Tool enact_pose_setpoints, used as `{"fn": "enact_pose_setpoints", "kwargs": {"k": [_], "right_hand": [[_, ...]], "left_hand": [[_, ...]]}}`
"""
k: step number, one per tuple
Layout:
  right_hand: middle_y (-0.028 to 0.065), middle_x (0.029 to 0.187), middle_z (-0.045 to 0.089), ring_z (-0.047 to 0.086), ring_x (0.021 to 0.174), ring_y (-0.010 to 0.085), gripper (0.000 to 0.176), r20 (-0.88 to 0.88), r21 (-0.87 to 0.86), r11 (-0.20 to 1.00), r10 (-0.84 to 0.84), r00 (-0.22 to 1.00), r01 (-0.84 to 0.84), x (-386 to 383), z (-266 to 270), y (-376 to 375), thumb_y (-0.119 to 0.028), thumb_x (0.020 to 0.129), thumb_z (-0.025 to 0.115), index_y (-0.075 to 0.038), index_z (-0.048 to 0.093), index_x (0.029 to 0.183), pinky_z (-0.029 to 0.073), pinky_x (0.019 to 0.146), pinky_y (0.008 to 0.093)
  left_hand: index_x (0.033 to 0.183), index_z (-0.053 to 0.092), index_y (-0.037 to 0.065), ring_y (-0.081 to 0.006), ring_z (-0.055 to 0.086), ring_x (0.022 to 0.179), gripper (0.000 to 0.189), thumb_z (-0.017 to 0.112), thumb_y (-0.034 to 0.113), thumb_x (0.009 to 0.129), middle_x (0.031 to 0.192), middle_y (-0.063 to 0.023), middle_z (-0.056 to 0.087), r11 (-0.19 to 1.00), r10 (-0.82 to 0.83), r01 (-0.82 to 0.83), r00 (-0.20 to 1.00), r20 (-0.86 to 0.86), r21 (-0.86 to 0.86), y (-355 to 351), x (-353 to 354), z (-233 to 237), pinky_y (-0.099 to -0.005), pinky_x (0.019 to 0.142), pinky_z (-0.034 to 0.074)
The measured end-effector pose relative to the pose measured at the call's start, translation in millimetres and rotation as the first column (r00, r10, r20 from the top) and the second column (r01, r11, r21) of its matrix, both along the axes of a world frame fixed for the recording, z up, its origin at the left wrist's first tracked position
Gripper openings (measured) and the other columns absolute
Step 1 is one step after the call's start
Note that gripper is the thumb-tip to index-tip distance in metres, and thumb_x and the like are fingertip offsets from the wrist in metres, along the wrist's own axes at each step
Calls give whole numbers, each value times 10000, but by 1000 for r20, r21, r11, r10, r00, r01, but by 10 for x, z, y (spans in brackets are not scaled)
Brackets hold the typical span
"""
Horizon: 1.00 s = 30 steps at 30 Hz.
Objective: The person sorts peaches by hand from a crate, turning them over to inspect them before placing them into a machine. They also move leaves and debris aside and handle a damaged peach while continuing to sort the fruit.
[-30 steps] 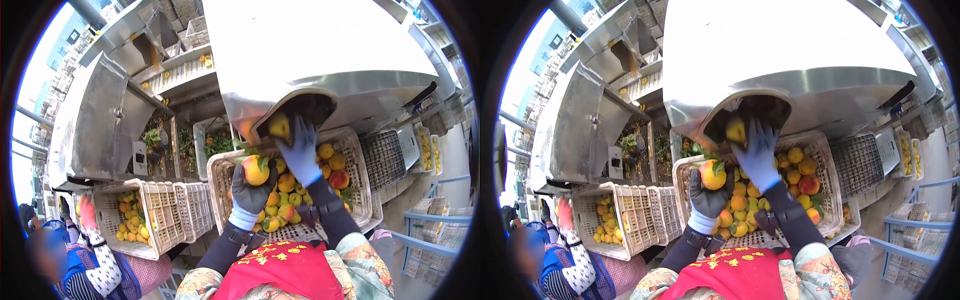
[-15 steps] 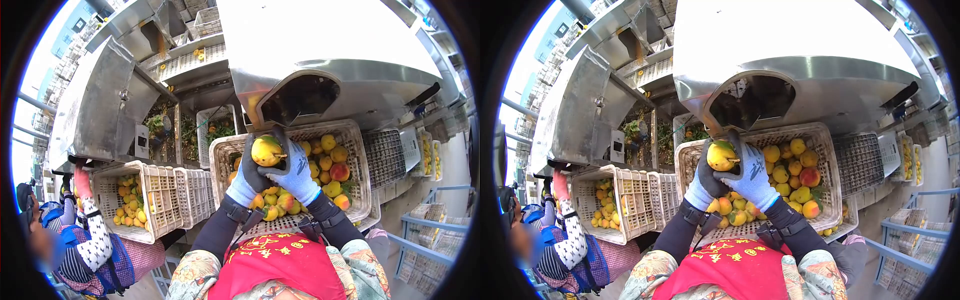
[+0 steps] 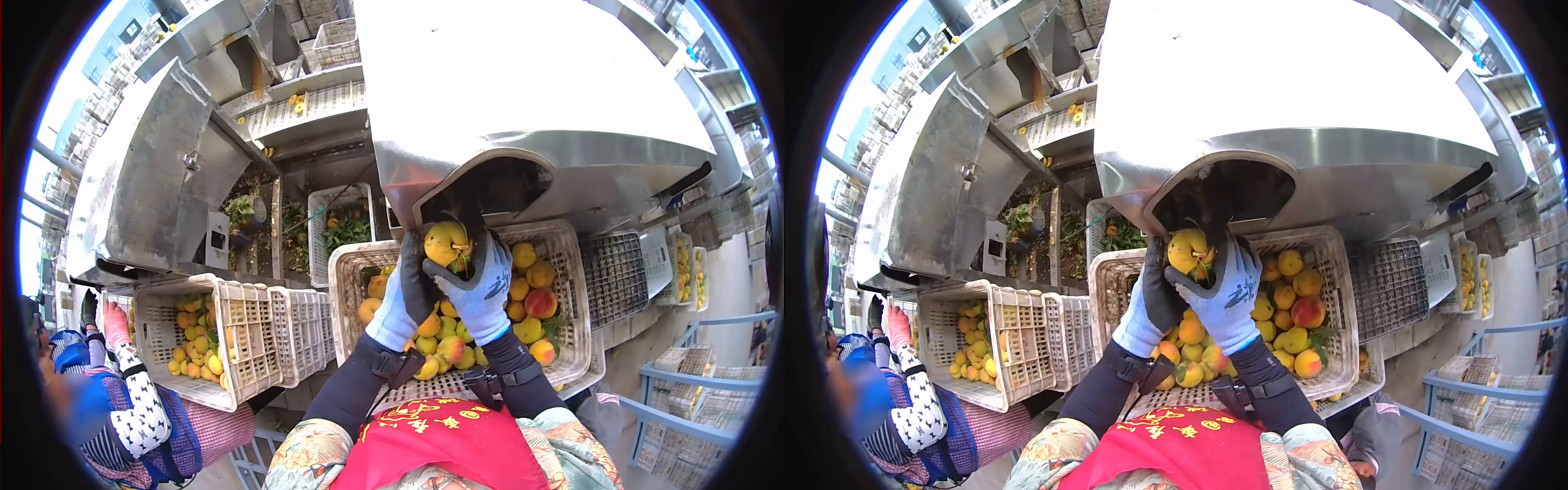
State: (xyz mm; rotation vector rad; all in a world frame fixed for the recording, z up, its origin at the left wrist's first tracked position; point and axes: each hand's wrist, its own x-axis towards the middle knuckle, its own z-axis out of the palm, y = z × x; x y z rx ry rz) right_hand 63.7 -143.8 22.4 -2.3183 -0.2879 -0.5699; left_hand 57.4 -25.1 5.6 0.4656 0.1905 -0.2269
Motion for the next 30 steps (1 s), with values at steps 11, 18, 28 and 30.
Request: {"fn": "enact_pose_setpoints", "kwargs": {"k": [11, 18, 28, 30], "right_hand": [[249, 1105, 603, 581, 1051, 392, 666, 404, -168, 962, -130, 905, 214, 1050, -85, 10, -349, 810, 724, 56, 491, 1285, 469, 908, 448], [215, 1273, 557, 571, 1116, 344, 687, -432, -203, 979, -109, 895, 22, 138, -991, -701, -392, 807, 692, 9, 482, 1325, 453, 932, 422], [244, 1463, 343, 303, 1349, 422, 991, -523, -676, 731, -389, 758, -92, 355, -2180, -709, -569, 723, 697, 15, 323, 1432, 231, 1087, 557], [241, 1428, 395, 361, 1314, 404, 973, -497, -569, 819, -271, 825, -74, 286, -1933, -849, -536, 686, 726, 15, 369, 1403, 277, 1077, 523]], "left_hand": [[1253, 575, 83, -339, 529, 1180, 497, 613, 318, 817, 1273, -188, 543, -631, -472, 191, 675, -567, 752, -53, -617, -1408, -456, 912, 439], [1282, 523, 83, -389, 525, 1102, 501, 596, 202, 801, 1238, -184, 517, -811, -581, -388, 458, -673, 437, -383, -716, -2218, -532, 899, 418], [1188, 547, 30, -173, 616, 986, 602, 809, 306, 722, 1093, -100, 613, 694, -237, 526, 811, -534, 491, 57, -482, -1367, -297, 784, 531], [1198, 543, 42, -194, 622, 974, 528, 769, 255, 770, 1106, -89, 614, 940, -151, 252, 911, -384, 228, 125, -462, -1383, -342, 791, 544]]}}
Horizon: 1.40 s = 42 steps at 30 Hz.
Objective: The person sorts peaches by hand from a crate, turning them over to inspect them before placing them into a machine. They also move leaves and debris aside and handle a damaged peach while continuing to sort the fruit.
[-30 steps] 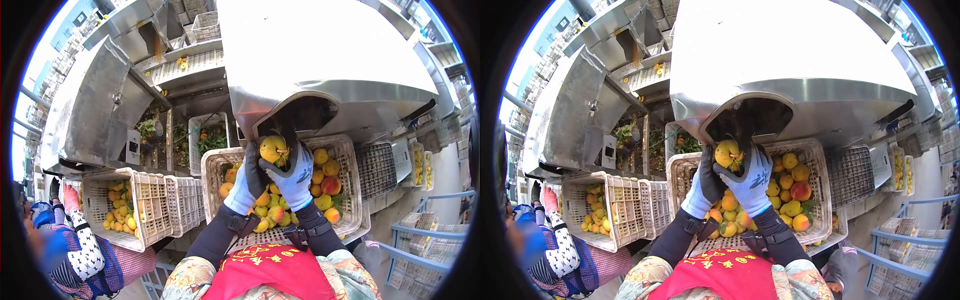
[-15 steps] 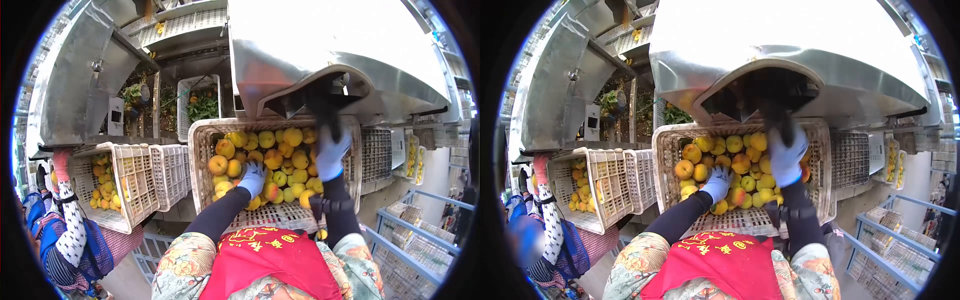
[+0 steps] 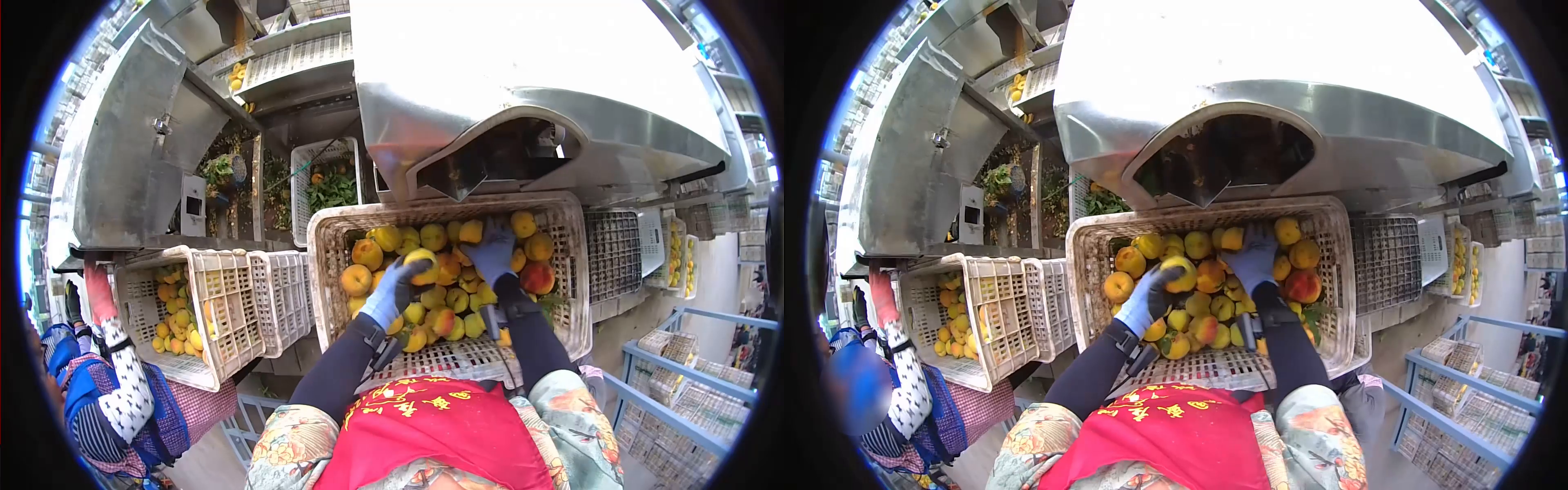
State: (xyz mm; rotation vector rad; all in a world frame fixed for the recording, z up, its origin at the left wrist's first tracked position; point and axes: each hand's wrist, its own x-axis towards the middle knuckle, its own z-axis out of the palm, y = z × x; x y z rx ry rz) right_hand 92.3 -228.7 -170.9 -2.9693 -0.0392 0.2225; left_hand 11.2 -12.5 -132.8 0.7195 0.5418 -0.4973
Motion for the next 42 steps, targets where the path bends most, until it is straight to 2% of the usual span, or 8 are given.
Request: {"fn": "enact_pose_setpoints", "kwargs": {"k": [6, 8, 14, 34, 36, 38, 39, 42], "right_hand": [[205, 1164, 619, 584, 1086, 360, 865, -49, 616, 771, 242, 969, -161, -320, 1271, 119, -434, 640, 791, -7, 488, 1329, 458, 936, 428], [206, 1233, 579, 554, 1134, 369, 945, 102, 905, 416, 0, 995, -93, -462, 1441, 269, -401, 635, 819, -7, 417, 1394, 445, 949, 428], [196, 1314, 510, 536, 1107, 379, 1112, 539, 551, 775, -45, 841, -311, -497, 1648, 579, -409, 585, 851, -12, 296, 1463, 405, 941, 463], [243, 1318, 490, 415, 1255, 427, 795, 235, 231, 962, 91, 968, -146, 761, 1815, 812, -459, 785, 715, 24, 434, 1350, 336, 1049, 506], [232, 1225, 560, 504, 1166, 423, 645, 868, 242, 953, -130, 479, -181, 707, 1639, 926, -367, 790, 733, 15, 517, 1262, 383, 1007, 493], [220, 1190, 581, 566, 1074, 411, 625, 773, 534, 750, -246, 585, -390, 343, 1969, 830, -295, 751, 773, 12, 531, 1239, 427, 965, 470], [223, 1204, 567, 579, 1052, 394, 719, 339, 841, 468, -66, 938, -271, 60, 2307, 783, -278, 695, 814, 15, 503, 1272, 443, 941, 463], [221, 1168, 577, 563, 1066, 403, 923, 518, 545, 677, 190, 834, -493, -379, 2072, 960, -360, 594, 869, -18, 449, 1341, 453, 906, 435]], "left_hand": [[1258, 525, 96, -368, 442, 1254, 690, 756, 467, 724, 1295, -158, 526, 807, 130, -25, 982, 135, -590, -30, 93, 457, -700, 1063, 258], [1293, 512, 98, -396, 446, 1245, 742, 672, 590, 762, 1340, -158, 503, 690, 271, -58, 945, 182, -722, -79, 74, 793, -680, 1058, 282], [1338, 487, 105, -389, 375, 1315, 780, 546, 683, 818, 1417, -161, 439, 502, 293, 110, 912, 288, -858, -138, 105, 1157, -586, 1079, 307], [1240, 544, 115, -259, 589, 1041, 654, 631, 602, 813, 1200, -111, 604, 813, 368, -258, 923, 117, -522, 121, 117, 1200, -427, 822, 505], [1231, 553, 114, -250, 595, 1047, 646, 610, 615, 827, 1194, -115, 608, 760, 234, -54, 952, 195, -648, 214, 198, 1082, -389, 820, 514], [1245, 547, 110, -249, 598, 1049, 644, 583, 616, 848, 1194, -118, 608, 746, 139, 69, 956, 256, -662, 327, 225, 995, -382, 831, 518], [1259, 541, 106, -247, 602, 1052, 644, 556, 617, 868, 1194, -121, 608, 717, 34, 210, 942, 334, -664, 361, 284, 993, -375, 842, 522], [1293, 523, 88, -240, 605, 1054, 685, 483, 644, 895, 1199, -121, 606, 811, 276, -213, 961, 34, -545, 65, 400, 1163, -388, 873, 520]]}}
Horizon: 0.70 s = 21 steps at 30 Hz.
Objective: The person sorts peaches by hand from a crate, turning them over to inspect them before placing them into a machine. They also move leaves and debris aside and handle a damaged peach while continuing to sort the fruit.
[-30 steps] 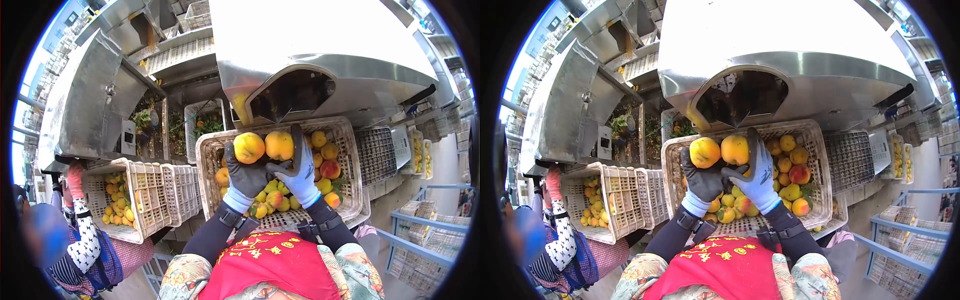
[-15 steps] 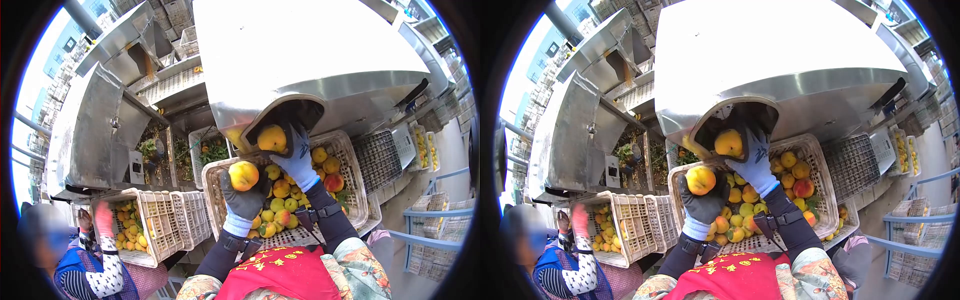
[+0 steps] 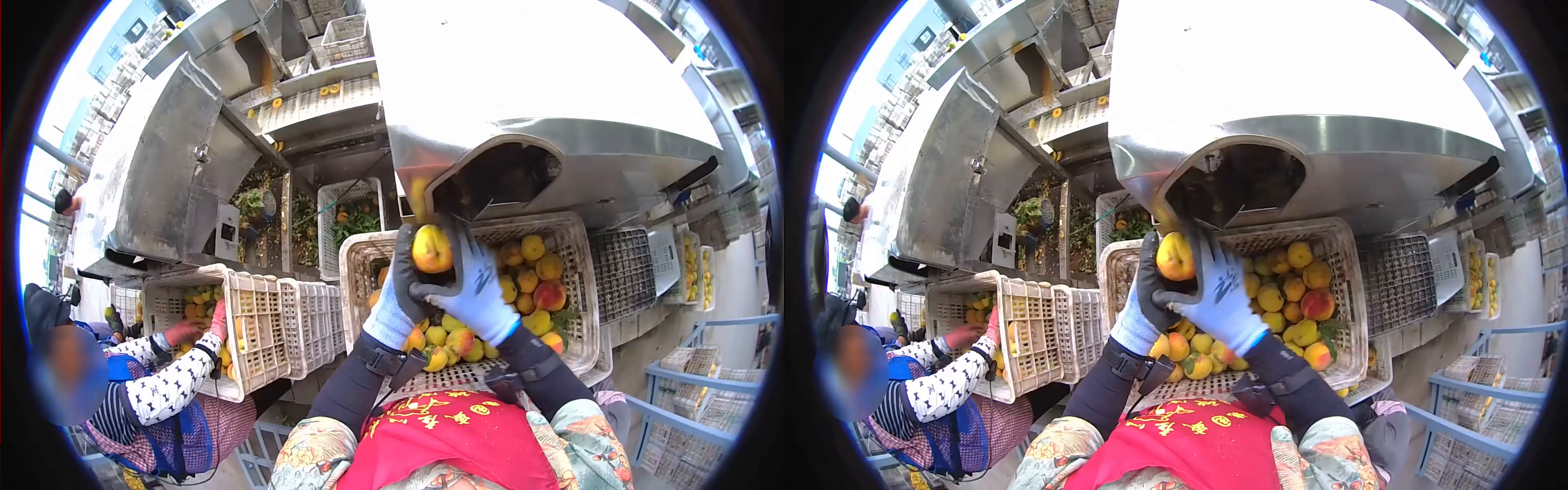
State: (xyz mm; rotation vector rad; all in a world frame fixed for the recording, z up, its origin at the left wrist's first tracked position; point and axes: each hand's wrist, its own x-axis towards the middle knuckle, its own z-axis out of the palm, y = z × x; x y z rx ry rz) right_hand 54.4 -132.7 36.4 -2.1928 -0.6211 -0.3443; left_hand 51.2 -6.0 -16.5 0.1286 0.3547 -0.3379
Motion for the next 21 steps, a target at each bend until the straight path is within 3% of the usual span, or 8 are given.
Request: {"fn": "enact_pose_setpoints", "kwargs": {"k": [6, 8, 9, 10, 12, 15, 18, 21], "right_hand": [[226, 1263, 530, 512, 1123, 413, 893, -52, 7, 988, -152, 987, 152, 95, -199, -220, -390, 624, 832, -18, 448, 1340, 379, 979, 474], [231, 1242, 538, 512, 1122, 414, 847, 40, 18, 976, -216, 976, 215, 217, -176, -288, -373, 634, 828, -5, 468, 1307, 384, 977, 477], [241, 1245, 532, 512, 1117, 415, 844, 140, 23, 968, -249, 958, 248, 316, -349, -301, -357, 648, 821, 14, 459, 1315, 383, 983, 492], [242, 1255, 526, 505, 1128, 422, 836, 211, -15, 959, -274, 938, 284, 422, -415, -308, -345, 664, 810, 19, 450, 1325, 372, 997, 503], [240, 1287, 508, 477, 1169, 443, 809, 392, -94, 953, -231, 891, 288, 791, -419, -234, -332, 717, 771, 21, 424, 1357, 342, 1035, 519], [221, 1251, 544, 515, 1130, 419, 698, 125, -165, 931, -307, 943, 325, 1140, -257, -106, -305, 784, 718, -16, 440, 1356, 357, 1017, 521], [203, 1221, 567, 540, 1104, 395, 609, 278, 94, 955, -295, 914, 280, 925, -133, -362, -299, 815, 689, -33, 472, 1318, 398, 974, 495], [183, 1193, 573, 558, 1054, 372, 485, 134, -268, 963, -2, 991, 38, 412, -755, -716, -249, 840, 627, -50, 505, 1265, 437, 903, 449]], "left_hand": [[1289, 513, 55, -207, 605, 1029, 698, 458, 642, 917, 1153, -105, 620, 848, -268, 176, 956, 118, 499, 61, -238, -269, -372, 901, 497], [1248, 556, 51, -263, 604, 1026, 669, 525, 615, 891, 1141, -119, 627, 461, -77, 218, 975, -206, 860, 101, -355, -552, -376, 831, 511], [1273, 538, 52, -293, 575, 1081, 666, 559, 585, 874, 1179, -143, 609, 108, -121, 134, 985, -121, 985, 215, -406, -994, -390, 902, 469], [1298, 520, 53, -324, 545, 1135, 671, 592, 554, 858, 1217, -167, 591, -251, -199, 17, 978, -68, 968, 289, -527, -1355, -405, 973, 428], [1396, 440, 117, -402, 319, 1346, 729, 662, 476, 801, 1430, -194, 396, -682, -154, 266, 858, -489, 681, 187, -520, -943, -532, 1097, 246], [1422, 408, 125, -435, 260, 1369, 755, 687, 402, 777, 1461, -187, 351, -829, -177, 242, 741, -647, 504, 170, -374, -1002, -606, 1066, 241], [1442, 349, 140, -392, 282, 1375, 849, 751, 359, 726, 1490, -177, 293, -896, -106, 241, 700, -706, 374, 128, -302, -1091, -603, 1055, 267], [1479, 226, 156, -337, 317, 1374, 988, 783, 370, 692, 1465, -194, 319, -898, 21, 331, 692, -722, 291, 211, -210, -1273, -566, 1039, 295]]}}
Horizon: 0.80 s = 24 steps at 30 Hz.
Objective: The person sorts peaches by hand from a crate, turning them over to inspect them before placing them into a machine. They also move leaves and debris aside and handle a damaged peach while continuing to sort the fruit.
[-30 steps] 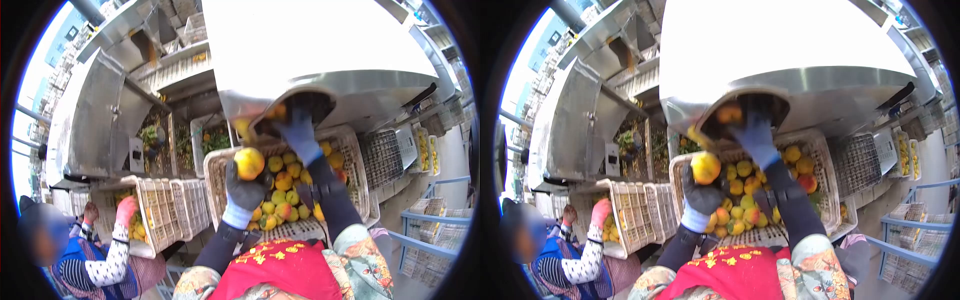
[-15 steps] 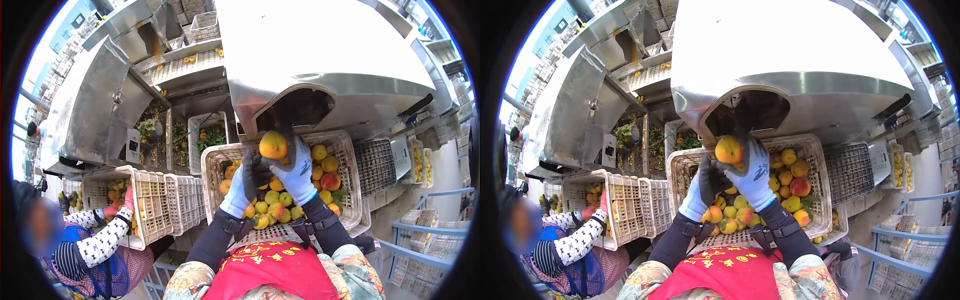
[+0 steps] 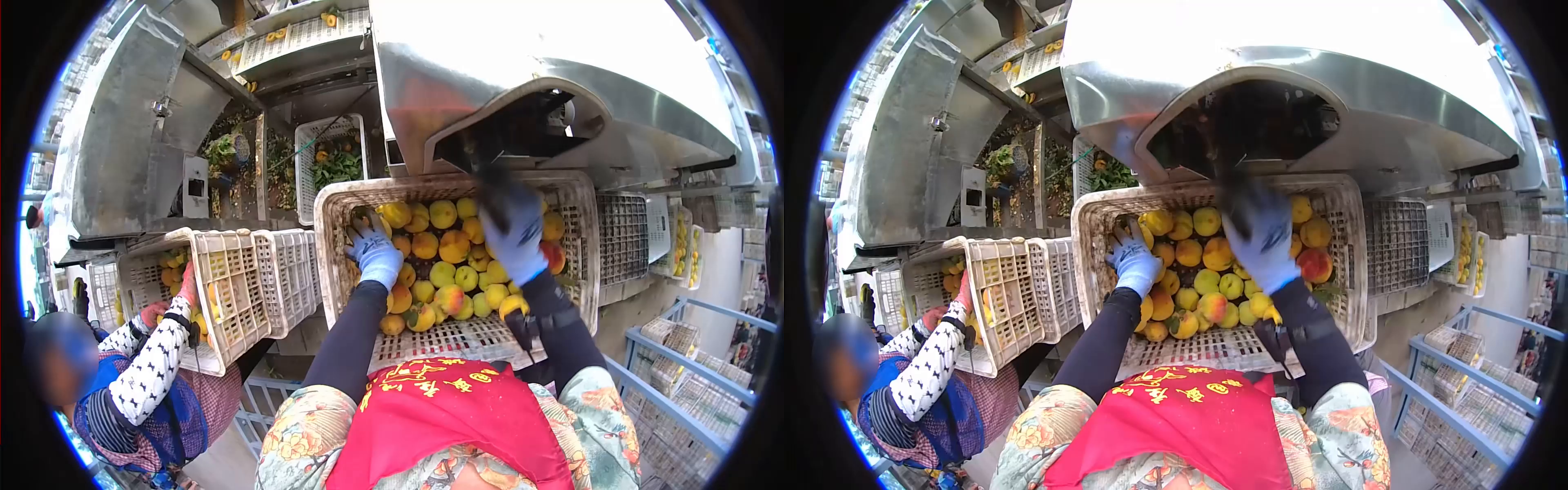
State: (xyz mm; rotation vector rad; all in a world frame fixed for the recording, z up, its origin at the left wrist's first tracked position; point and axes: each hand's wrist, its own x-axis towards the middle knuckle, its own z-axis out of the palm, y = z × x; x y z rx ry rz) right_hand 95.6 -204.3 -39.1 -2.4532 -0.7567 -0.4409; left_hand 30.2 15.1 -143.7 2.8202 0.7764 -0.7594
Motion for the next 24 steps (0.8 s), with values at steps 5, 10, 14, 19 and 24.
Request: {"fn": "enact_pose_setpoints", "kwargs": {"k": [5, 10, 14, 19, 24], "right_hand": [[191, 1181, 558, 556, 1048, 349, 557, -282, -662, 749, -214, 935, -28, -256, -1393, -110, -236, 809, 612, -58, 473, 1318, 401, 919, 493], [214, 1200, 552, 545, 1108, 339, 729, -321, -836, 528, -247, 914, -151, -108, -1761, -266, -287, 753, 663, -51, 407, 1394, 384, 956, 489], [197, 1226, 576, 556, 1119, 363, 866, -658, -446, 860, -127, 742, -248, 109, -967, -298, -352, 652, 738, -72, 406, 1401, 420, 959, 448], [197, 1287, 548, 538, 1154, 361, 872, -789, -63, 921, 189, 585, -383, 73, 177, -176, -296, 635, 748, -95, 403, 1410, 437, 966, 427], [210, 1351, 503, 510, 1200, 379, 905, -378, 233, 958, 247, 892, -166, -344, 419, -34, -188, 658, 754, -72, 341, 1455, 409, 1008, 432]], "left_hand": [[1406, 346, 95, -315, 581, 1146, 884, 764, 442, 709, 1323, -152, 493, 999, -37, 38, 989, -144, 2, 154, 325, -192, -477, 918, 457], [1232, 551, 38, -286, 615, 1104, 743, 770, 488, 683, 1233, -167, 591, 989, -146, 138, 974, -172, -62, 241, 372, -1, -399, 899, 498], [1199, 586, 37, -269, 616, 1094, 605, 754, 391, 739, 1181, -125, 631, 734, 119, -7, 986, 119, -679, 241, 234, 249, -401, 910, 506], [1284, 517, 70, -318, 563, 1153, 654, 752, 384, 761, 1238, -132, 586, -703, 301, -114, 846, -440, -702, -110, -28, 798, -624, 985, 425], [1347, 451, 74, -393, 410, 1291, 841, 682, 602, 734, 1387, -160, 454, -922, 265, 92, 858, -441, -375, -313, -145, 1089, -626, 1089, 278]]}}
